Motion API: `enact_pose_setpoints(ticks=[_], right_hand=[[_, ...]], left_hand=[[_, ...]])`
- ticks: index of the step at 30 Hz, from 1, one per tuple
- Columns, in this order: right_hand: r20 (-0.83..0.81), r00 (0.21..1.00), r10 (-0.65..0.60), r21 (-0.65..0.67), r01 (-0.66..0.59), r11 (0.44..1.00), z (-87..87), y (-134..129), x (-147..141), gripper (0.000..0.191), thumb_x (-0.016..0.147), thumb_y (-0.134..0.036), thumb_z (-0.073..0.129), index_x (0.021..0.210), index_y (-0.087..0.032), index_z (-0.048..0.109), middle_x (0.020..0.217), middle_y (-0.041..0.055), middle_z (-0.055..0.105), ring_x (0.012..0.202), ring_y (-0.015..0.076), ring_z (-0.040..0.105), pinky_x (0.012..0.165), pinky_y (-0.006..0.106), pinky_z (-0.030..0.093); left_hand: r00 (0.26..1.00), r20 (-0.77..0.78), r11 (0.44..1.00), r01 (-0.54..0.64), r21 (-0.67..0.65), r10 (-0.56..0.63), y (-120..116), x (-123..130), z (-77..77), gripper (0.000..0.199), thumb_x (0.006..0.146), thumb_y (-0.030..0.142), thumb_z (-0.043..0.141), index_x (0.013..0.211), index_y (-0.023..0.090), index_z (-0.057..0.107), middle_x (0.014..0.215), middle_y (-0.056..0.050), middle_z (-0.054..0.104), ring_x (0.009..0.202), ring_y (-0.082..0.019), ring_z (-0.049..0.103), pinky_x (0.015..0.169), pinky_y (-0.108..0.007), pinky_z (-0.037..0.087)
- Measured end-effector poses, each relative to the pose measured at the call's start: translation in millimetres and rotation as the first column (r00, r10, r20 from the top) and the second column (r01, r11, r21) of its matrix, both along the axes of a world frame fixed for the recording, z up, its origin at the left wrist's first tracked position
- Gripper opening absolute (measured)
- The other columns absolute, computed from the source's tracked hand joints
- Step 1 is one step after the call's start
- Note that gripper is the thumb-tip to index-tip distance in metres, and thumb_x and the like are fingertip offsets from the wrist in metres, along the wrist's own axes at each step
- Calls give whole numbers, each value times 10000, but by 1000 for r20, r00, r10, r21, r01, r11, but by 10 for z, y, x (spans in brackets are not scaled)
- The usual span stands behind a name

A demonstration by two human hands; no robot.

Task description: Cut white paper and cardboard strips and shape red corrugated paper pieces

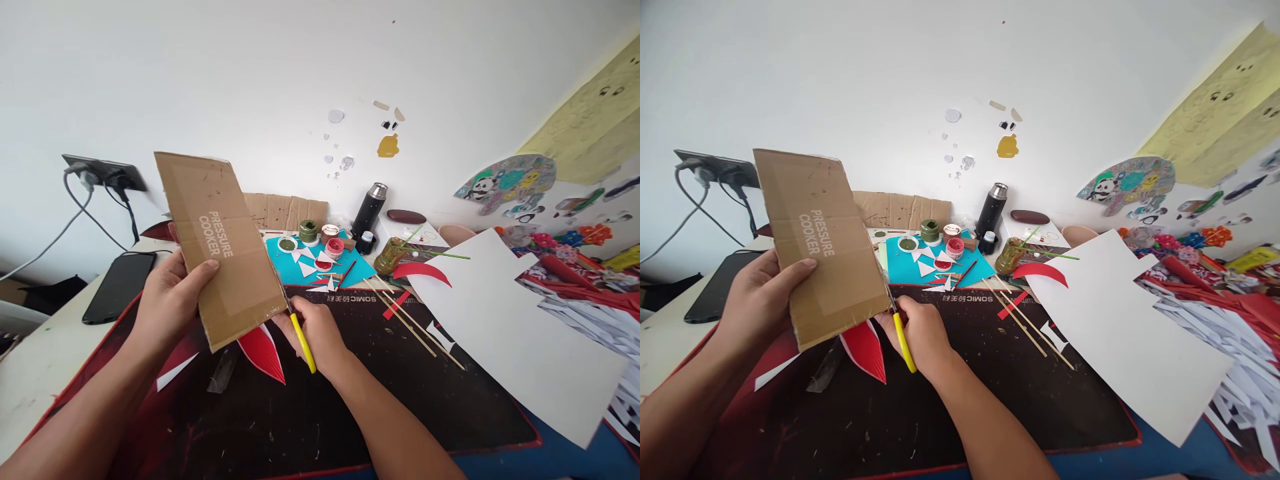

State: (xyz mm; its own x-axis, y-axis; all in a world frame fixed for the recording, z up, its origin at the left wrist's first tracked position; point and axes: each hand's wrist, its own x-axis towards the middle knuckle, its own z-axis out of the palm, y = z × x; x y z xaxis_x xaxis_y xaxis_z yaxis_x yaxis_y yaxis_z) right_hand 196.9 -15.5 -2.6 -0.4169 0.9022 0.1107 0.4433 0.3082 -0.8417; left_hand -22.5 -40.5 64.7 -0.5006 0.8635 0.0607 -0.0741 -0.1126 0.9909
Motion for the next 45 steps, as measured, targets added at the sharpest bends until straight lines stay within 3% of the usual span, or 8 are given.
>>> enact_pose_setpoints(ticks=[6,14,20,25,31,35,40,45], right_hand=[[11,998,64,1,-64,998,-3,-9,26,341,946,-575,756,907,-237,731,699,13,740,572,173,687,567,243,426],[-22,995,96,-21,-97,995,47,-19,33,427,857,-639,825,941,-227,751,638,-24,671,517,135,579,538,235,384],[-154,977,148,-125,-168,978,95,-31,44,437,852,-642,829,900,-230,693,689,-10,708,665,192,720,568,227,420],[-32,993,114,-59,-116,992,95,-30,49,443,893,-672,768,873,-235,694,638,-21,657,529,149,581,520,244,345],[37,994,104,10,-105,994,86,-30,48,430,883,-644,787,833,-245,635,623,-44,600,531,130,481,532,240,311],[-5,995,97,-33,-97,995,102,-44,36,462,883,-625,796,781,-244,554,595,-54,575,494,122,482,518,237,310],[-36,995,98,-112,-102,988,99,-55,26,455,885,-633,792,798,-241,579,602,-48,615,459,123,529,501,240,341],[-47,995,87,-136,-92,986,112,-65,15,495,878,-652,787,760,-243,535,601,-38,629,456,128,541,494,242,354]], left_hand=[[1000,20,1000,-18,-18,18,-33,-16,13,431,689,413,913,1036,198,778,1025,-70,839,830,-256,786,628,-258,621],[999,7,999,-37,-23,37,-36,-47,65,420,695,402,906,1046,206,785,1007,-66,842,786,-258,790,572,-256,617],[1000,23,998,-20,-64,21,-71,-32,86,436,668,416,914,1028,203,789,995,-81,847,773,-282,797,536,-274,610],[1000,-3,999,3,-46,-4,-69,13,83,421,667,421,913,1004,203,788,1045,-96,851,831,-295,804,570,-284,618],[1000,13,997,5,-73,-4,-58,8,68,441,650,422,919,1012,202,794,1025,-95,852,804,-291,799,542,-273,601],[1000,14,998,-2,-61,3,-67,11,47,401,676,405,913,1007,211,796,1025,-79,850,794,-262,790,539,-245,587],[1000,21,998,-13,-58,14,-62,22,35,376,690,387,905,1011,219,802,976,-58,844,683,-213,744,517,-241,572],[1000,24,999,-20,-48,21,-50,28,30,375,697,389,896,1015,213,805,1011,-69,845,709,-233,756,521,-257,582]])
